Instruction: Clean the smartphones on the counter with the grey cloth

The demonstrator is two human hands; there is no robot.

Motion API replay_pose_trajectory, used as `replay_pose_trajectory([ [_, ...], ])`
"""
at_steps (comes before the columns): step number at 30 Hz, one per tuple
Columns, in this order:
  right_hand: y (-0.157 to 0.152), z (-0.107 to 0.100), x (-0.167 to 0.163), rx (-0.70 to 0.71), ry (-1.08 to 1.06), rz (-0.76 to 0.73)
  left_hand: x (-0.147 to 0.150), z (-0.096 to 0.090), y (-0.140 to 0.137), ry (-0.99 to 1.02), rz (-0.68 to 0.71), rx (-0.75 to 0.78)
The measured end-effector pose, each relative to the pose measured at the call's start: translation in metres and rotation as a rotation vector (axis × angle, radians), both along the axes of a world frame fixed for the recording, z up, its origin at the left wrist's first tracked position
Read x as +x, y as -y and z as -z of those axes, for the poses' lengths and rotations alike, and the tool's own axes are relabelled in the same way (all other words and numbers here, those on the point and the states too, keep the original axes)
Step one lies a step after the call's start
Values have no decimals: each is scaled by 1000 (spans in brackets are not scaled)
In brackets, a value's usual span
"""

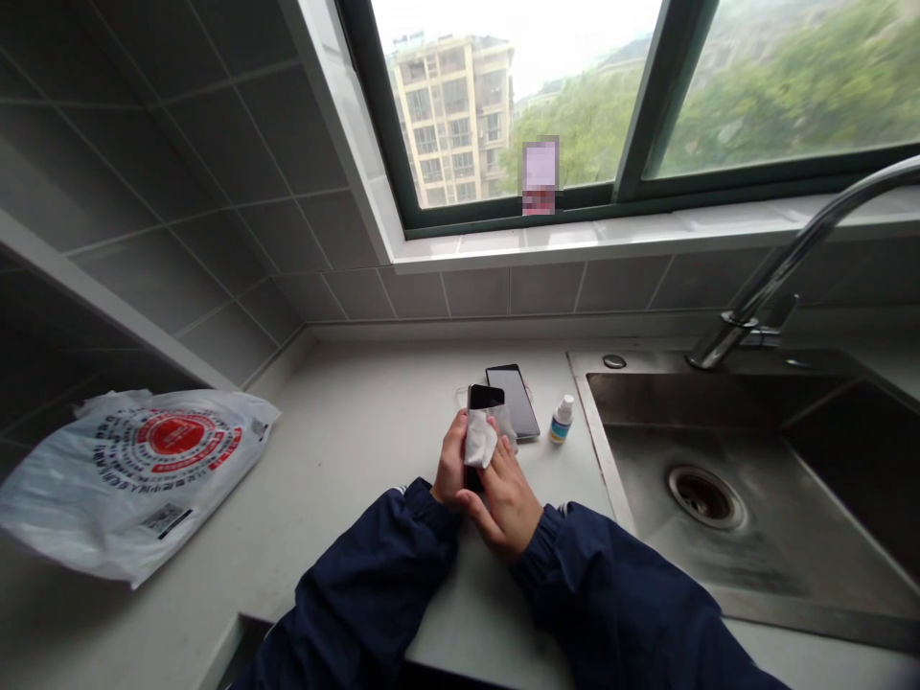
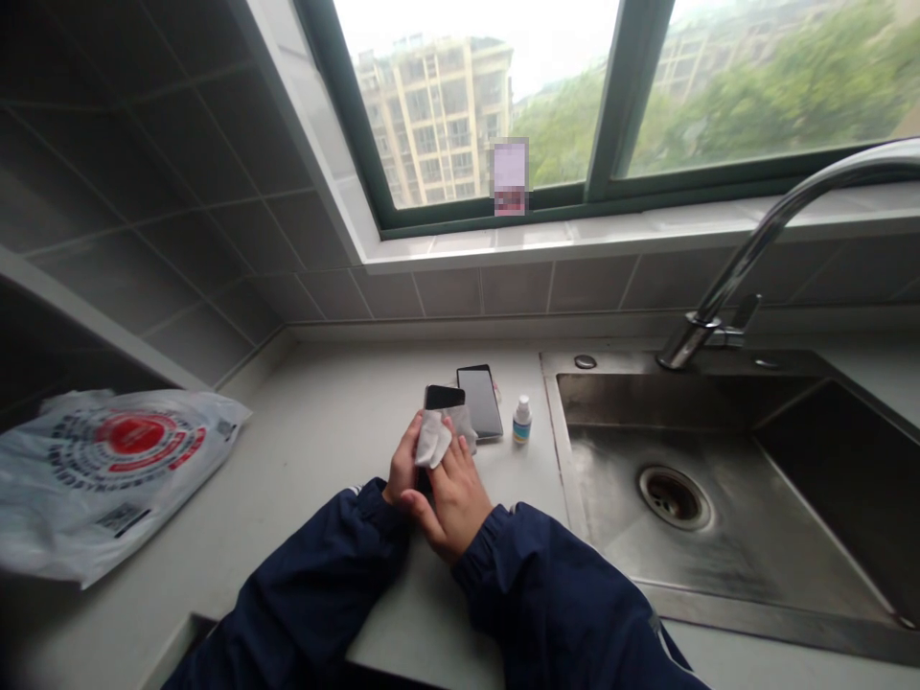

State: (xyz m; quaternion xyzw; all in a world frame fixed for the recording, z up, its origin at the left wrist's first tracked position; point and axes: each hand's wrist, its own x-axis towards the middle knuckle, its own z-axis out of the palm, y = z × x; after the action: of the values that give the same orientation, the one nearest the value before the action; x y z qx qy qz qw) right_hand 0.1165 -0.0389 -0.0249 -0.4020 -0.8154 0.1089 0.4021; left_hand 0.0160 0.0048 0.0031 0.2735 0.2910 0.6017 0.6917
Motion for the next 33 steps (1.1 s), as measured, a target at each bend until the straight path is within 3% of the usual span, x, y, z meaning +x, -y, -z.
replay_pose_trajectory([
  [3,3,0,-3,-28,33,-51,-4,-1,-4,106,37,-180],
  [6,5,-1,-5,-55,74,-111,-11,-5,-9,107,77,-255],
  [11,8,-4,-6,-76,86,-206,-22,-9,-19,44,-91,-202],
  [17,9,-2,-7,-83,72,-217,-25,-6,-22,34,-93,-200],
  [24,9,3,-9,-61,56,-109,-15,-4,-11,81,176,-274],
  [27,8,4,-8,-32,17,-22,-8,1,-6,99,172,-212],
  [30,5,2,-5,8,-22,75,-3,2,-1,-2,117,-26],
  [33,1,1,0,64,-67,167,-1,1,2,-145,185,145],
])
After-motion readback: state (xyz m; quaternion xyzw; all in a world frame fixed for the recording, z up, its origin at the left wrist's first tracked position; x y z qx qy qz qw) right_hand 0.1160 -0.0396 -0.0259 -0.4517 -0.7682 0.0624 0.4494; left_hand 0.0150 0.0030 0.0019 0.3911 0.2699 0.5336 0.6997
